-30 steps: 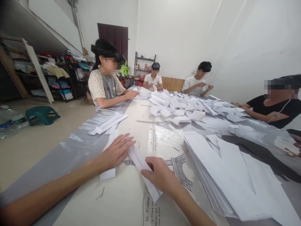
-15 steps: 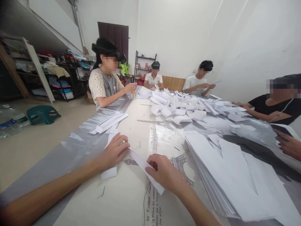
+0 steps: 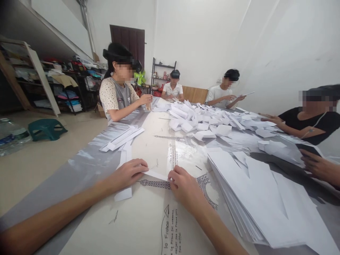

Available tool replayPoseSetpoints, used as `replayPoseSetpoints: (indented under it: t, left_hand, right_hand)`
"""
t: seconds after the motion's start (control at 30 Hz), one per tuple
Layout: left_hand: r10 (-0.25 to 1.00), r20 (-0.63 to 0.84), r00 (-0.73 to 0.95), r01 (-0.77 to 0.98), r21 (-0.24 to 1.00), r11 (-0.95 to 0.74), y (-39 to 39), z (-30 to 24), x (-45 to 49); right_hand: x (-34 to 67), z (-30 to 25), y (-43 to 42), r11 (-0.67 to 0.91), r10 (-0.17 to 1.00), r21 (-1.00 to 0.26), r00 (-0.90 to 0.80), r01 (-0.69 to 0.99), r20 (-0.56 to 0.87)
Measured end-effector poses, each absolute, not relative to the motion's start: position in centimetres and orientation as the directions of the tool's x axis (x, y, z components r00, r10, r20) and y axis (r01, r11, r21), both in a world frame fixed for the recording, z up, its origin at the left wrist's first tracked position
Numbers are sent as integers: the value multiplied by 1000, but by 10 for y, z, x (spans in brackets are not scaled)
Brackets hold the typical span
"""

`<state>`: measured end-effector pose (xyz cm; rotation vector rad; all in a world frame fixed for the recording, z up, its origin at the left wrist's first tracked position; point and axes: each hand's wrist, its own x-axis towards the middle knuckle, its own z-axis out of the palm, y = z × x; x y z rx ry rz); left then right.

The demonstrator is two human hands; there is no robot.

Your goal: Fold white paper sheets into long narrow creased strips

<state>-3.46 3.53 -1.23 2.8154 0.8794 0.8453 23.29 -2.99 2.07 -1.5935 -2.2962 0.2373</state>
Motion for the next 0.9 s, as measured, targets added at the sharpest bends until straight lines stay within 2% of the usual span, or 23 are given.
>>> replayPoseSetpoints:
  t: [0.2,0.33,0.7,0.9]
  left_hand:
    - [458,452,765,389,241,-889,32,-6,-35]
    - [445,437,782,369,250,-895,32,-6,-35]
    - [476,478,739,376,295,-879,34,-9,-35]
    - [515,452,729,417,304,-857,34,-7,-35]
  right_hand:
    - [231,25,-33,350,932,-435,-357,830,70]
    - [231,27,-36,308,936,-507,-351,805,13]
    - [227,27,-37,353,916,-529,-400,772,28]
    - [227,24,-35,355,916,-548,-399,758,42]
